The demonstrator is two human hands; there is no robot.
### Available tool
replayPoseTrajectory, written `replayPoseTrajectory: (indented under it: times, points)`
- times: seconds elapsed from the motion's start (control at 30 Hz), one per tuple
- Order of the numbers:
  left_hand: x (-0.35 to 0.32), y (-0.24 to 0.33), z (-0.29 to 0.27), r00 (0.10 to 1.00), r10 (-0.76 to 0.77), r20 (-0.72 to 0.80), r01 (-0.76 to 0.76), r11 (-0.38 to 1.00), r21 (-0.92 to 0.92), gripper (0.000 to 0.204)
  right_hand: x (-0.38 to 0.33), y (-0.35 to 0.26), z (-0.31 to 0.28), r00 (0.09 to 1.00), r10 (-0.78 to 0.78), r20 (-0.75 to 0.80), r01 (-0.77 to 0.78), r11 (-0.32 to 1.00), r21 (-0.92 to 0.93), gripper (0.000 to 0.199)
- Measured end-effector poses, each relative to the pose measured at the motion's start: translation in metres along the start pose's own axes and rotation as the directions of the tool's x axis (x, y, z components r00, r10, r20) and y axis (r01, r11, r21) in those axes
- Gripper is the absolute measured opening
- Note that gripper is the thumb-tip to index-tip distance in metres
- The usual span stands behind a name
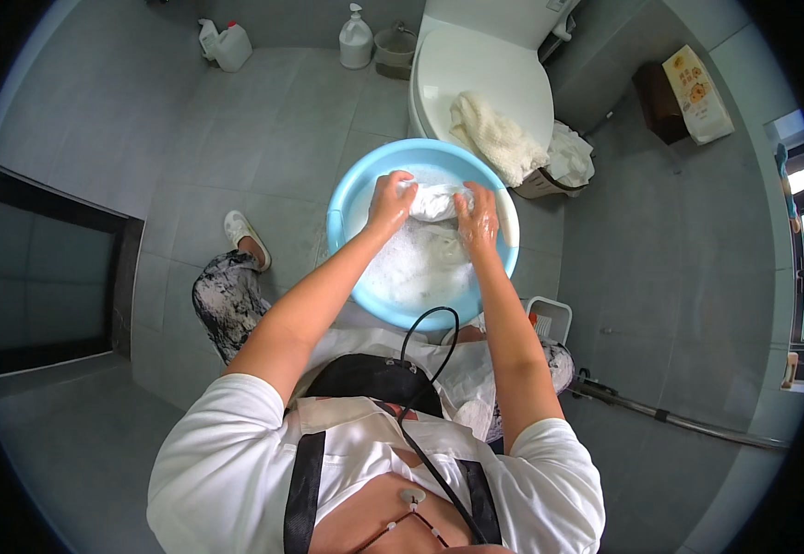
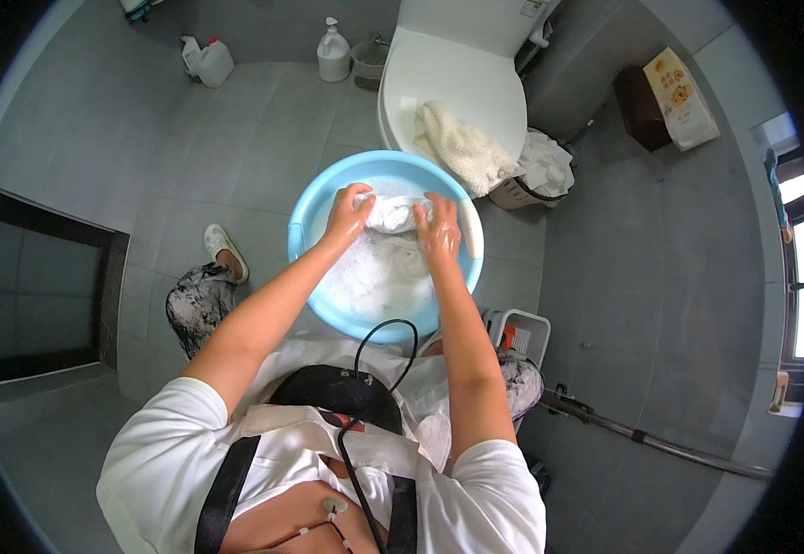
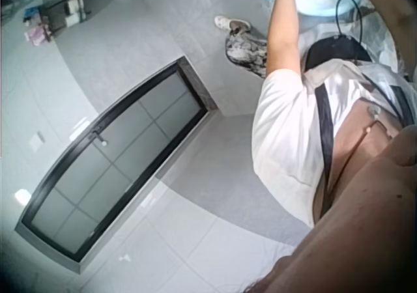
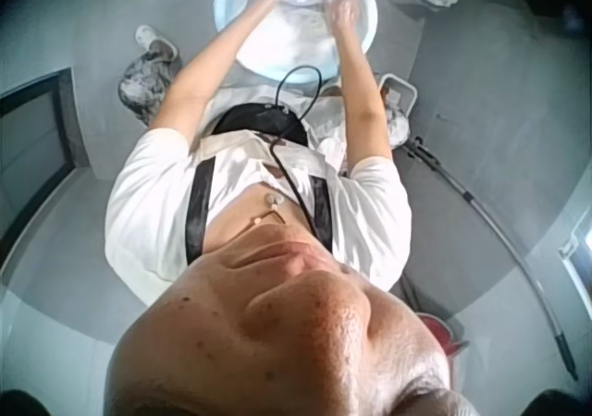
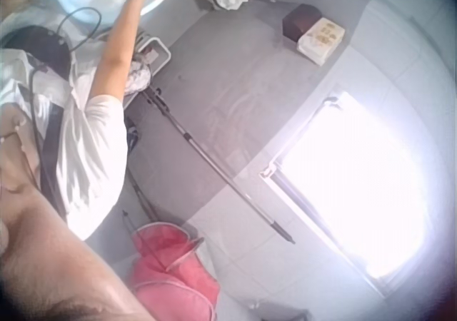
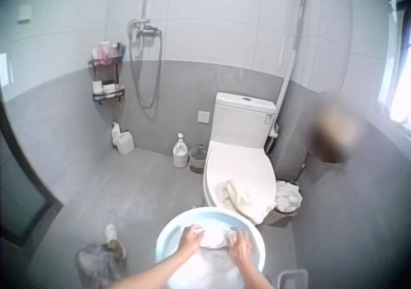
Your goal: The person washes a white cloth in a basin of soapy water by hand, scrubbing the fabric against itself and wringing it out.
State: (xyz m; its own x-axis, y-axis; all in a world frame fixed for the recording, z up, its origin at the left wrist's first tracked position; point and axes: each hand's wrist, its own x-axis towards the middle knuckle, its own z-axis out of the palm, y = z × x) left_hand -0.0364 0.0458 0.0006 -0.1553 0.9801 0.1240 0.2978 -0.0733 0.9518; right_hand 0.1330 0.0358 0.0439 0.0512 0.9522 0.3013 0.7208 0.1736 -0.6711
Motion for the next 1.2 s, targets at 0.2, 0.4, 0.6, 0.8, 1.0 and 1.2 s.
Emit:
replayPoseTrajectory:
  times: [0.2, 0.4, 0.6, 0.8, 1.0, 1.2]
  points:
    - [-0.042, -0.004, 0.002, 0.927, 0.05, 0.371, -0.333, 0.565, 0.755, 0.049, -0.026, 0.021, 0.02, 0.886, -0.147, 0.441, 0.336, 0.857, -0.39, 0.037]
    - [-0.027, -0.023, 0.01, 0.696, -0.439, 0.568, -0.167, 0.67, 0.723, 0.044, -0.036, 0.072, 0.058, 0.648, 0.232, 0.726, 0.472, 0.625, -0.622, 0.042]
    - [-0.031, 0.013, -0.009, 0.774, -0.357, 0.523, -0.222, 0.621, 0.752, 0.048, -0.015, 0.055, 0.062, 0.645, 0.154, 0.749, 0.528, 0.618, -0.582, 0.032]
    - [-0.031, 0.021, -0.016, 0.871, -0.268, 0.411, -0.11, 0.709, 0.696, 0.065, 0.018, -0.048, -0.008, 0.685, -0.045, 0.727, 0.423, 0.837, -0.348, 0.028]
    - [-0.016, 0.028, -0.041, 0.683, -0.259, 0.684, 0.712, 0.445, -0.543, 0.061, 0.01, -0.074, -0.072, 0.875, -0.138, 0.463, -0.114, 0.872, 0.475, 0.031]
    - [-0.02, 0.059, -0.032, 0.721, -0.241, 0.65, 0.667, -0.013, -0.745, 0.04, 0.001, -0.057, -0.056, 0.898, -0.214, 0.385, -0.073, 0.79, 0.609, 0.039]
